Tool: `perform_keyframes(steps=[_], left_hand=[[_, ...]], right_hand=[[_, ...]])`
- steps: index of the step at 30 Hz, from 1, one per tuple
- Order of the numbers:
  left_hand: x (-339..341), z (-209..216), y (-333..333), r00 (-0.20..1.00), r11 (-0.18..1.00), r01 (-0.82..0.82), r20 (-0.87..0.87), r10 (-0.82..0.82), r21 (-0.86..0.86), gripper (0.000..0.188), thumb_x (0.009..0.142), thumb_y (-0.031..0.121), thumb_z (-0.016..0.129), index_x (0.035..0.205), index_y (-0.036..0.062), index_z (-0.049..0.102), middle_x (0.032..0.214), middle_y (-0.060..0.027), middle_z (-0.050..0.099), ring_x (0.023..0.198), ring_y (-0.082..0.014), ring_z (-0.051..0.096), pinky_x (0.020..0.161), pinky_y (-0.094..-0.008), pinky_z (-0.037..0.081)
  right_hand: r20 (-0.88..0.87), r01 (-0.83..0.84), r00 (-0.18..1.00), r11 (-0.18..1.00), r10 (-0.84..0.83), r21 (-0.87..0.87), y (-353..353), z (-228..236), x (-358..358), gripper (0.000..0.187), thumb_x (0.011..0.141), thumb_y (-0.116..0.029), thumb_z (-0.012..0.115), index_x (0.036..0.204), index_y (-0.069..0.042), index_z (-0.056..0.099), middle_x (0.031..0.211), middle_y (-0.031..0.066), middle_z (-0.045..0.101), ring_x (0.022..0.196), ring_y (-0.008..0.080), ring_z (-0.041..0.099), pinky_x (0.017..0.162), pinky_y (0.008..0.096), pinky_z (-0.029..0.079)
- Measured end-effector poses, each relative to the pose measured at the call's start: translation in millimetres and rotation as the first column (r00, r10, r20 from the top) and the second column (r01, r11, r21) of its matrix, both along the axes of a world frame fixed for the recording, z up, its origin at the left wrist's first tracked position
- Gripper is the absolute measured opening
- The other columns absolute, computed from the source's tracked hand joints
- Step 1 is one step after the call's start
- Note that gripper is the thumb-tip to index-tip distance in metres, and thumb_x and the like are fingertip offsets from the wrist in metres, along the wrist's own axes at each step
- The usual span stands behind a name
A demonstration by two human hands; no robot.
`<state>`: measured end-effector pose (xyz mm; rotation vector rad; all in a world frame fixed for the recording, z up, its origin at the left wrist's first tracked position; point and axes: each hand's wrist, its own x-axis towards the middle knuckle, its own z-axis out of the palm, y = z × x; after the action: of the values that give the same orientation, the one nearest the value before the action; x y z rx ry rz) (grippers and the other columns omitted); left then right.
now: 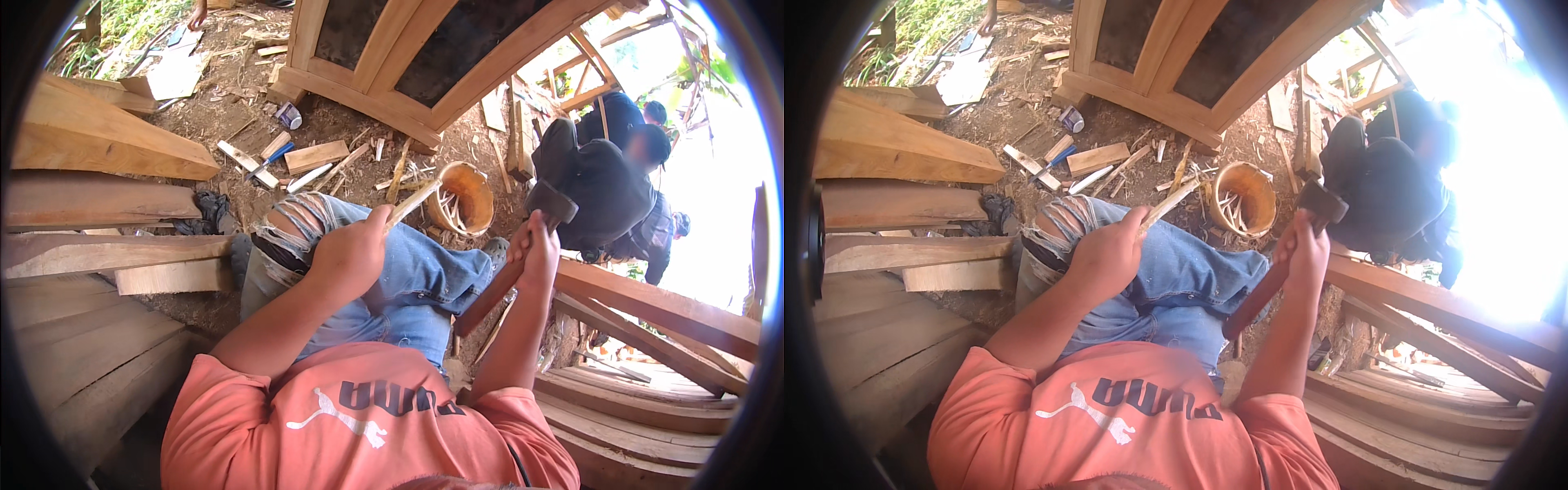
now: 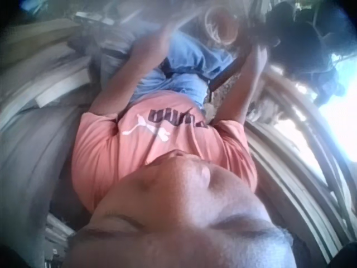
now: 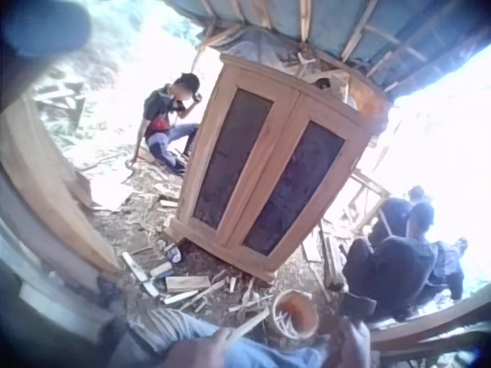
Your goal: The person sits on the ground and smooths a small wooden stick with a hand plane, then uses a hammer to drive nails into a wooden frame. The person handles the stick, plane, and hammer while working on the frame.
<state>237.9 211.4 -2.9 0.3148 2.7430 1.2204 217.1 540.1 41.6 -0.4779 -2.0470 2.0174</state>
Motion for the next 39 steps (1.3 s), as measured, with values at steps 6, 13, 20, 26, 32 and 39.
perform_keyframes(steps=[6,13,20,26,32,39], left_hand=[[-1.7,-2.6,-4.0,1.000,0.949,-0.007,0.021,0.000,0.316,0.044,0.114,0.027,0.058,0.149,0.0002,0.054,0.092,-0.0197,0.072,0.086,-0.0304,0.073,0.077,-0.0446,0.057],[-2.0,1.7,-8.2,0.987,0.827,-0.043,0.151,-0.051,0.561,0.049,0.116,0.027,0.058,0.155,-0.0018,0.048,0.093,-0.0067,0.070,0.085,-0.0145,0.066,0.082,-0.0334,0.054],[-3.7,-4.4,-2.2,0.958,0.757,-0.067,0.254,-0.133,0.650,0.047,0.115,0.027,0.061,0.152,0.0007,0.049,0.091,-0.0007,0.066,0.081,-0.0092,0.063,0.075,-0.0262,0.052],[-6.0,-5.4,-0.3,0.838,0.530,-0.231,0.444,-0.319,0.816,0.037,0.114,0.028,0.063,0.141,0.0030,0.058,0.091,0.0006,0.063,0.072,-0.0074,0.057,0.060,-0.0233,0.047],[-7.6,-24.3,-5.0,0.734,0.367,-0.324,0.476,-0.485,0.872,0.042,0.119,0.043,0.047,0.133,0.0072,0.062,0.088,0.0002,0.061,0.067,-0.0078,0.053,0.054,-0.0237,0.040],[-4.5,-14.0,3.5,0.795,0.425,-0.280,0.456,-0.400,0.861,0.032,0.121,0.039,0.047,0.111,0.0105,0.058,0.078,0.0002,0.061,0.053,-0.0072,0.051,0.046,-0.0231,0.037]], right_hand=[[-0.012,-0.156,0.976,0.740,0.217,0.654,-40.2,-24.5,41.2,0.017,0.102,-0.016,0.077,0.104,-0.003,0.067,0.077,0.0031,0.065,0.065,0.0121,0.059,0.061,0.0317,0.048],[0.113,-0.242,0.965,0.634,0.238,0.734,-95.8,-8.2,52.8,0.044,0.096,-0.017,0.082,0.136,-0.010,0.065,0.100,0.0232,0.079,0.092,0.0436,0.077,0.081,0.0475,0.058],[-0.201,-0.071,0.917,0.634,0.346,0.770,-95.9,-11.1,56.7,0.048,0.092,-0.012,0.084,0.138,-0.009,0.071,0.101,0.0211,0.079,0.088,0.0409,0.078,0.076,0.0450,0.059],[-0.213,-0.080,0.793,0.445,0.571,0.892,-115.6,-1.3,65.3,0.056,0.083,-0.007,0.089,0.137,-0.009,0.076,0.095,0.0140,0.078,0.076,0.0320,0.075,0.069,0.0400,0.059],[-0.227,0.008,0.759,0.340,0.610,0.940,-124.1,-9.0,56.5,0.059,0.081,-0.011,0.086,0.140,-0.013,0.075,0.081,0.0075,0.070,0.065,0.0271,0.068,0.062,0.0395,0.054],[-0.254,-0.004,0.751,0.390,0.609,0.921,-131.9,-19.4,55.3,0.076,0.076,-0.016,0.084,0.150,-0.013,0.069,0.074,0.0040,0.063,0.062,0.0235,0.064,0.062,0.0390,0.054]])
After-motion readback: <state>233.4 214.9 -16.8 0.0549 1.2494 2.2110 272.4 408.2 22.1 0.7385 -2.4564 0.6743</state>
